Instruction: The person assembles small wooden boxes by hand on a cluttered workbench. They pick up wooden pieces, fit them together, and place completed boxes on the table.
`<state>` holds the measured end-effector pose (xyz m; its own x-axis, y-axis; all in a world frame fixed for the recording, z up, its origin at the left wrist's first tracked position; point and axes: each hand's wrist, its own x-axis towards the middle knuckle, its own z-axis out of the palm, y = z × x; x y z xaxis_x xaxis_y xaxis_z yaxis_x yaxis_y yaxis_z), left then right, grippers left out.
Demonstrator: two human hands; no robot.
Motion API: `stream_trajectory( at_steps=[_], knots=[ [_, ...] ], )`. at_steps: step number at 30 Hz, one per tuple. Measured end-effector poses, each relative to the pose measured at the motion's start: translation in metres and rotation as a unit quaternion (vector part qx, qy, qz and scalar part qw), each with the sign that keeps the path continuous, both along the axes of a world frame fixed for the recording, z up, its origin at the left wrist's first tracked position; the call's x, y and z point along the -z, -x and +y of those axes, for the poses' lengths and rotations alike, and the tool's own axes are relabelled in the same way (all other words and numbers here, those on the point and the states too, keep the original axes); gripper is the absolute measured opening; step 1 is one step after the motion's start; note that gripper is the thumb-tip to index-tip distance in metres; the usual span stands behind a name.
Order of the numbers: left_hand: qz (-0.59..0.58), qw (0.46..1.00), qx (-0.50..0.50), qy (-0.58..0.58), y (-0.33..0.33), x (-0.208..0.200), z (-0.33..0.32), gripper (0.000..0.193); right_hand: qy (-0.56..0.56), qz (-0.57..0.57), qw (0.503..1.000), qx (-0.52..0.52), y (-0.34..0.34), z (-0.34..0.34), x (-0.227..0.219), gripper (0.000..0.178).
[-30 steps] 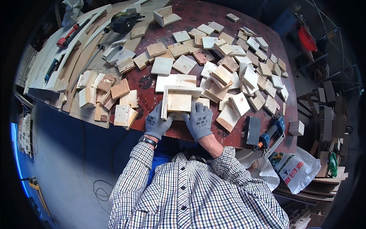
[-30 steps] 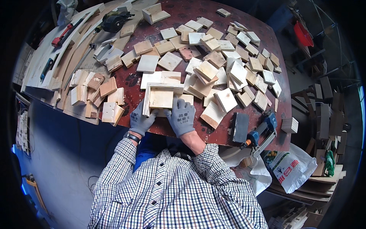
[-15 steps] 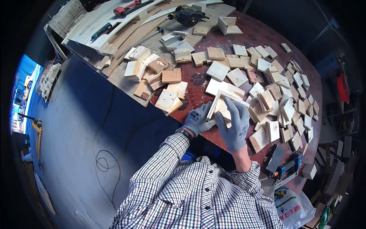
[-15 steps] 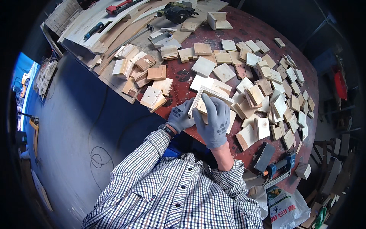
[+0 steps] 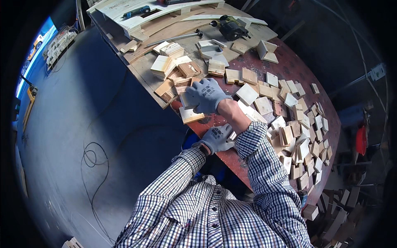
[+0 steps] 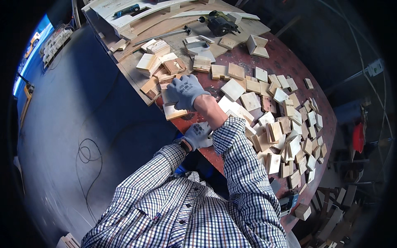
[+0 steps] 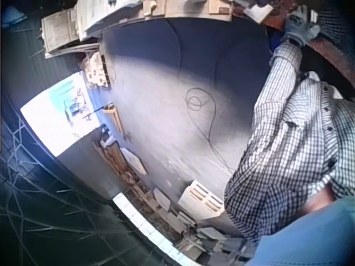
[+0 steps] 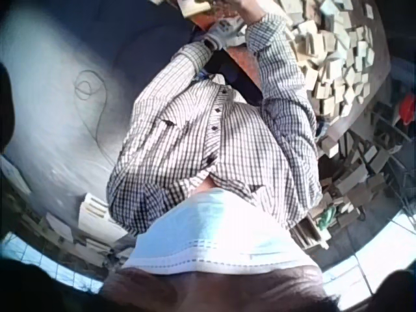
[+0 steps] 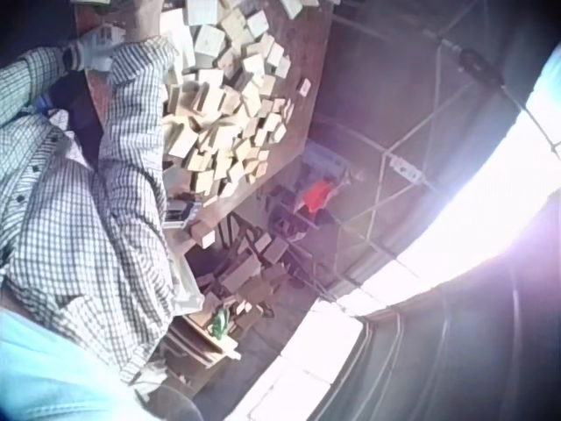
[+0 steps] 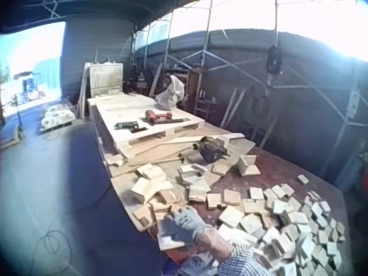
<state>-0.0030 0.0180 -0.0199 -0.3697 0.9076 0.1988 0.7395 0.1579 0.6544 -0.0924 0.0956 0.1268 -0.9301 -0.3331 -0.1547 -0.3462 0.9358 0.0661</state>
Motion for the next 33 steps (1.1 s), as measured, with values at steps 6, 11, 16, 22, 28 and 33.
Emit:
stream_trajectory(
  at_steps=[6,11,16,22,28,33],
  knots=[
    [-0.019,0.998,-0.057,0.03,-0.006,-0.009,-0.016,0.085,0.424,0.224,0.858,0.182,-0.095,0.074,-0.068,0.078],
    [-0.004,0.998,-0.054,-0.021,-0.008,-0.007,-0.01,0.087,0.268,0.372,0.82,0.343,-0.219,0.095,-0.045,0.087],
    [0.002,0.997,-0.059,-0.053,-0.007,-0.005,-0.006,0.082,0.078,0.246,0.888,0.38,-0.262,0.075,0.004,0.105],
    [0.005,0.997,-0.063,-0.053,-0.007,-0.002,-0.004,0.08,0.011,0.278,0.898,0.342,-0.248,0.055,0.063,0.074],
    [0.0,0.998,-0.061,-0.025,-0.007,-0.007,-0.006,0.073,0.059,0.311,0.877,0.362,-0.248,0.046,0.06,0.072],
    [-0.003,0.998,-0.054,-0.034,-0.006,-0.013,-0.007,0.07,0.06,0.283,0.874,0.391,-0.246,0.046,0.052,0.07]
  ],
)
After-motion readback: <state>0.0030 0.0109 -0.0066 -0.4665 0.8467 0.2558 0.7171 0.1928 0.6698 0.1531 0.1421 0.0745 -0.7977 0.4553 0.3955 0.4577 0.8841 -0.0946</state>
